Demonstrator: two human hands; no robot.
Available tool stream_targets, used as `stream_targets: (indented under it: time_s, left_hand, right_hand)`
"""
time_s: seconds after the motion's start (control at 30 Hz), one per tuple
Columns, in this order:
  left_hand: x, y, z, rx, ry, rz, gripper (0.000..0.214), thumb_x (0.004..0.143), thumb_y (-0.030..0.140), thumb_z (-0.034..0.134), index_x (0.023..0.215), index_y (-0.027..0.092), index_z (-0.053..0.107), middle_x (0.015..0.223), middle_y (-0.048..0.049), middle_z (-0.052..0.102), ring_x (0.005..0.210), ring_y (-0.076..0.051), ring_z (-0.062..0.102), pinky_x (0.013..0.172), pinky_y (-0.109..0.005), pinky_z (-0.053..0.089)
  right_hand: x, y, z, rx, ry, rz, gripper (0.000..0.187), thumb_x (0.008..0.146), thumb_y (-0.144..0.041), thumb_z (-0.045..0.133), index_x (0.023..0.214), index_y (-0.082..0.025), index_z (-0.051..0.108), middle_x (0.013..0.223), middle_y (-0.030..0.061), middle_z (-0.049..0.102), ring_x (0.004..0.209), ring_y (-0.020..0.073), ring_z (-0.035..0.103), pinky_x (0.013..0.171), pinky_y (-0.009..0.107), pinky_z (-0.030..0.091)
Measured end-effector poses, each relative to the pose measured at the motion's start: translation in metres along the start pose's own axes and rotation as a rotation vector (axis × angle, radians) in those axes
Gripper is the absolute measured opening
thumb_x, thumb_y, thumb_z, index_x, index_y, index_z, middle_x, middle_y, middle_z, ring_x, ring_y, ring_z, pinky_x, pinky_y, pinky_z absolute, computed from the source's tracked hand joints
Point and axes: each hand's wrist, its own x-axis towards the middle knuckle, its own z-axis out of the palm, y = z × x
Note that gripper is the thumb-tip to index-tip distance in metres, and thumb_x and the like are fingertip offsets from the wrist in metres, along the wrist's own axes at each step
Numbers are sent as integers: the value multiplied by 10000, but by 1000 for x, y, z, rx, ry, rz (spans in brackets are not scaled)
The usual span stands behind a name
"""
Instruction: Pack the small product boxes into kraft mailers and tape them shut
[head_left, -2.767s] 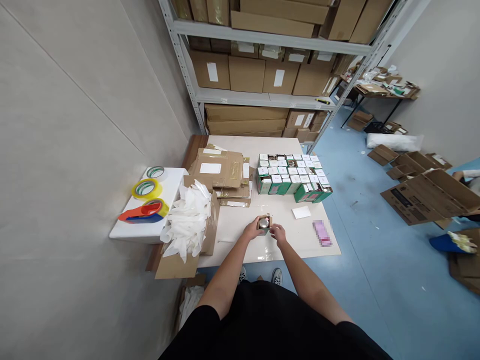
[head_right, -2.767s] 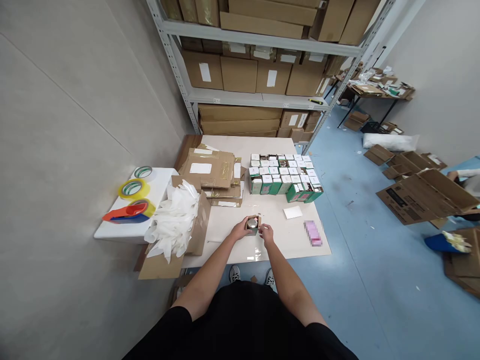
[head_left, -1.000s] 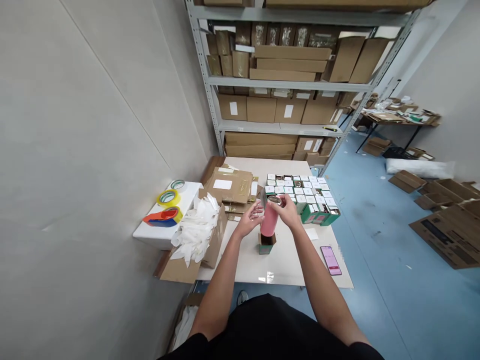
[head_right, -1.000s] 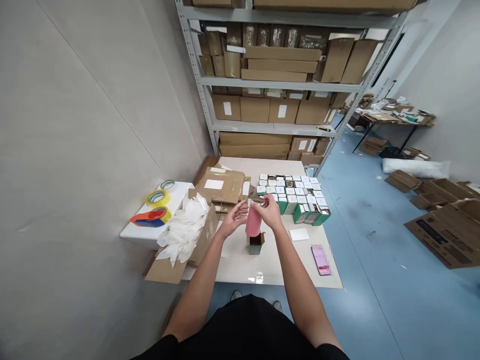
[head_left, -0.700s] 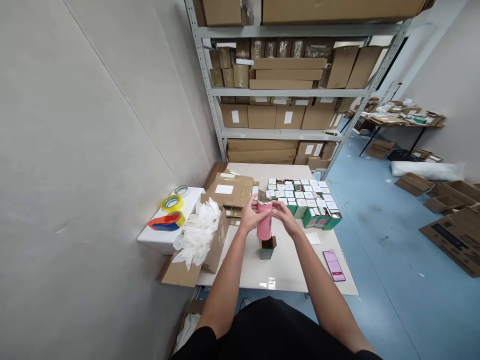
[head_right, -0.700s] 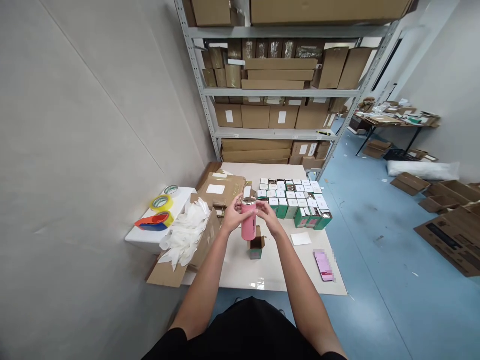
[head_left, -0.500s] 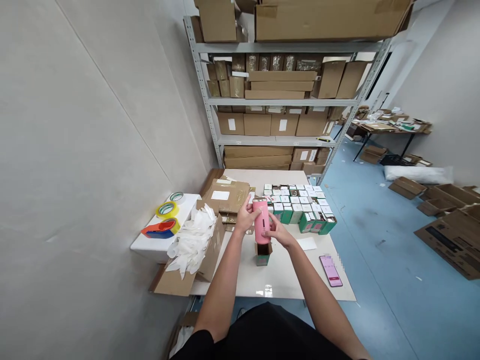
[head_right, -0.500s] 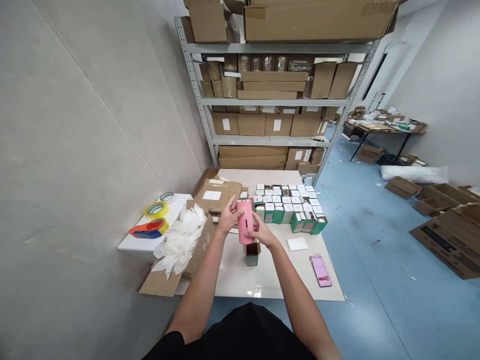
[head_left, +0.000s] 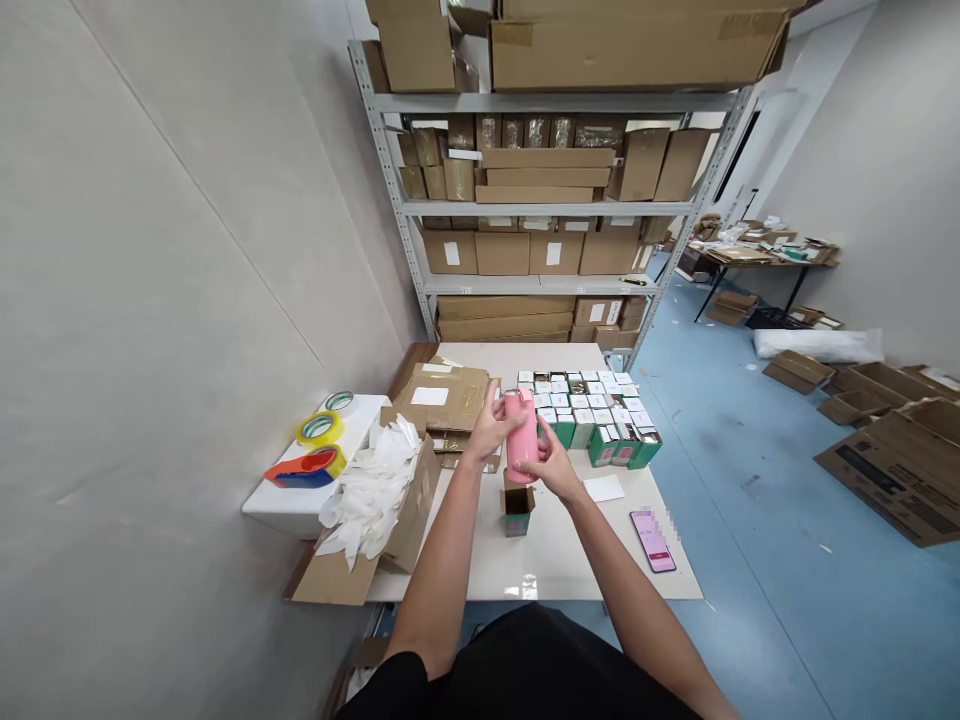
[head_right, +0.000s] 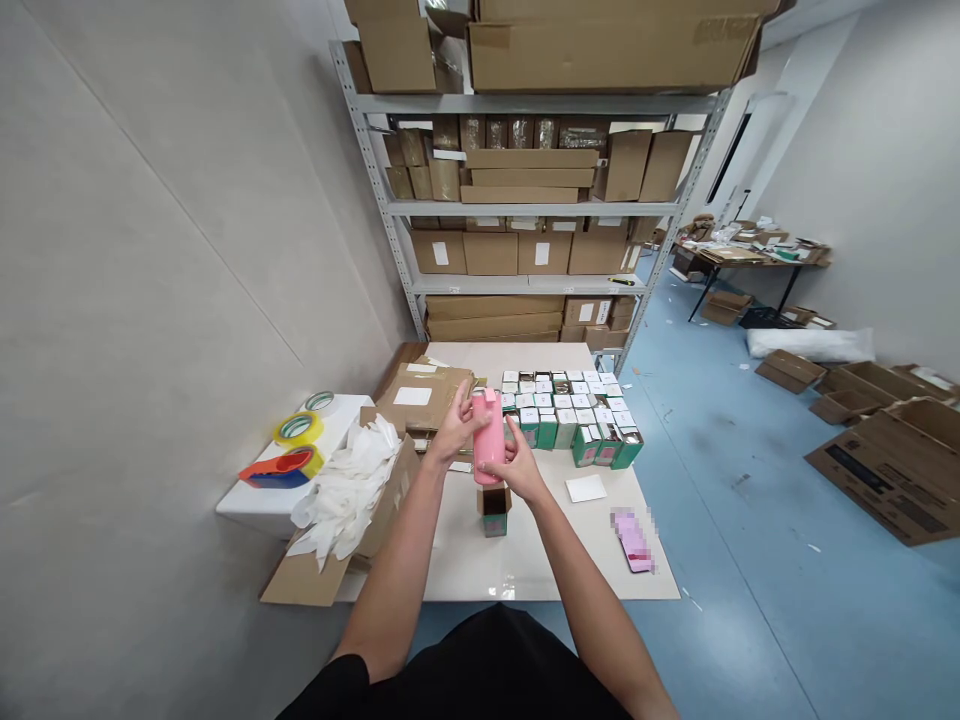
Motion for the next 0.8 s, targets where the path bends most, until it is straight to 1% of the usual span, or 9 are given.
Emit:
stream_targets:
  time_s: [0.1,0.17,0.23,0.33,0.43,0.53,0.6,0.67,0.8]
  left_hand:
    - [4,-5,5,40,83,-18,1332,648,393,972,1677,296,131,1296,-129,681,1151,-256,685,1047,-450,541]
    - [6,-7,7,28,132,-51,1342,650,380,972,1679,267,118,1158,-107,732,1066,-248,712,1018,-459,557]
    - [6,-8,7,-4,130,-66,1325,678,368,955,1681,260,97,1105,-94,750,1032,-241,721,1007,-456,564]
    - [7,-8,9,-14,111,-28,1306,702,370,940,1678,309,74,1304,-122,687,1126,-243,694,1015,-427,564]
    - [8,-7,13,82,205,8,1353,652,353,973,1673,344,85,1465,-149,570,1201,-259,662,1004,-385,569]
    - [10,-9,16,81,283,5,1399,633,316,983,1674,342,49,1428,-150,591,1173,-264,676,983,-376,578]
    - [11,-10,18,5,256,4,1400,660,306,969,1672,341,2,1374,-136,627,1149,-256,688,978,-377,579]
    - [10,-10,18,-48,216,10,1383,684,311,954,1672,337,-13,1338,-127,645,1146,-247,691,981,-372,576]
    - [10,-7,19,52,244,33,1402,626,308,986,1676,332,58,1317,-122,642,1139,-242,687,980,-359,573]
  right_hand:
    - [1,3,0,-31,64,-37,1307,590,-368,957,1647,-321,189,1090,48,707,974,247,707,923,459,585]
    - [2,5,-2,-2,11,-21,1302,619,-372,940,1655,-338,152,1104,45,706,984,238,704,932,452,577]
    - [4,6,-4,33,-24,-4,1259,660,-373,905,1657,-354,137,1080,32,702,962,226,706,917,441,577]
    - [6,6,-4,-6,48,-28,1240,657,-355,891,1655,-345,155,983,1,674,866,204,691,867,424,589]
    - [8,5,-1,-111,153,-49,1277,600,-347,921,1651,-324,196,959,-2,644,822,202,659,825,416,599]
    - [10,3,1,-133,135,-42,1264,607,-348,911,1650,-337,197,1016,16,642,863,209,654,833,412,598]
    - [10,2,1,-96,65,-42,1234,645,-335,874,1653,-355,163,1071,26,649,922,211,666,867,412,590]
    - [11,0,1,-92,46,-43,1228,653,-320,856,1654,-360,146,1087,27,651,936,211,670,881,414,585]
    - [9,-1,-1,-232,175,-49,1270,593,-323,906,1651,-342,202,1094,37,631,885,212,638,858,417,585]
